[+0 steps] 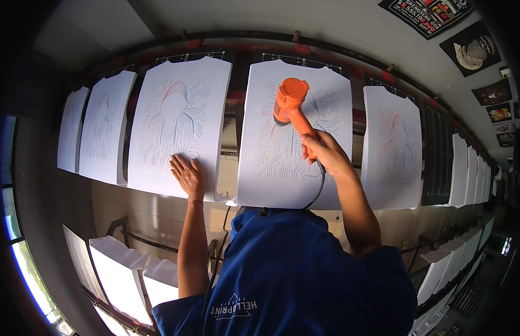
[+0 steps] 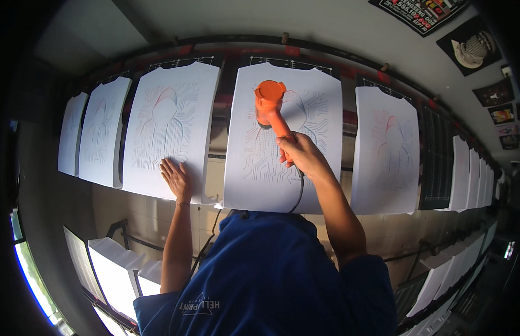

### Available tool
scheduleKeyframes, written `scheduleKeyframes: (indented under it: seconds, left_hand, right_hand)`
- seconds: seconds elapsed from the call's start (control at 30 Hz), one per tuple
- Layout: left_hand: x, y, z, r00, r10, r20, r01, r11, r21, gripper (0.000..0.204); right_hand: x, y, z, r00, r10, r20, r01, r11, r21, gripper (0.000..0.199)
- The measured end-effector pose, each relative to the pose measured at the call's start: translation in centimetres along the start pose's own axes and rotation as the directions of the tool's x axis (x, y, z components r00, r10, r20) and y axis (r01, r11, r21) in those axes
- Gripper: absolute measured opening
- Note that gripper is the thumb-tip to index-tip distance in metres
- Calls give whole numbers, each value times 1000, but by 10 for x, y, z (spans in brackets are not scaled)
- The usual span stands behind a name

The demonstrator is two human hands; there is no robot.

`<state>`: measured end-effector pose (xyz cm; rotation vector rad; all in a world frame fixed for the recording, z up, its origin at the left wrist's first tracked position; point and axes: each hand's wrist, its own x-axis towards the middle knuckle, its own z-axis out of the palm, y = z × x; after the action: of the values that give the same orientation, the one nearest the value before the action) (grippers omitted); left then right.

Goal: The person uses an orange heat gun to apply heat to a series of white t-shirts laid out on a table. Each t-shirt has a transfer paper with a circuit board design placed on it. The person moves the heat gun back and forth over the design on each shirt, occasionally using their left hand to hold the paper in place.

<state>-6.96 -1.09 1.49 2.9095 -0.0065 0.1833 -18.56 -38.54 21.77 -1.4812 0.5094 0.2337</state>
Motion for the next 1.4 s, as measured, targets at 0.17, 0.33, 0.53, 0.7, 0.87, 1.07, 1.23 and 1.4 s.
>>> scheduleKeyframes:
  seconds: [0.17,0.33,0.53,0.7,0.87,1.07,1.23,1.4]
  left_hand:
    - [-15,9,0,982,181,52,-182,983,13,62]
    - [20,-22,4,990,137,-27,-136,990,31,62]
    - [72,-31,8,1000,9,-13,-9,999,42,66]
    - [101,-10,11,998,60,25,-61,998,12,66]
    - [103,28,21,977,205,52,-206,979,1,65]
    - [59,53,12,912,392,119,-389,920,-55,63]
    - [16,59,-10,865,464,192,-430,881,-197,62]
    - [25,128,-107,839,515,175,-214,608,-764,37]
  right_hand:
    - [-26,-10,2,992,102,77,-100,995,-30,33]
    - [-24,-6,-6,995,100,-2,-100,995,-20,34]
    - [-8,-5,-10,988,61,-141,-61,998,6,33]
    - [-43,-11,-7,985,148,-88,-147,989,9,32]
    - [-68,-17,-2,973,217,-80,-219,976,-11,32]
    - [-71,-10,-5,980,187,-65,-187,982,1,32]
    - [-34,-6,-4,988,88,-128,-80,995,65,33]
    - [-30,5,-9,952,80,-294,-67,996,53,29]
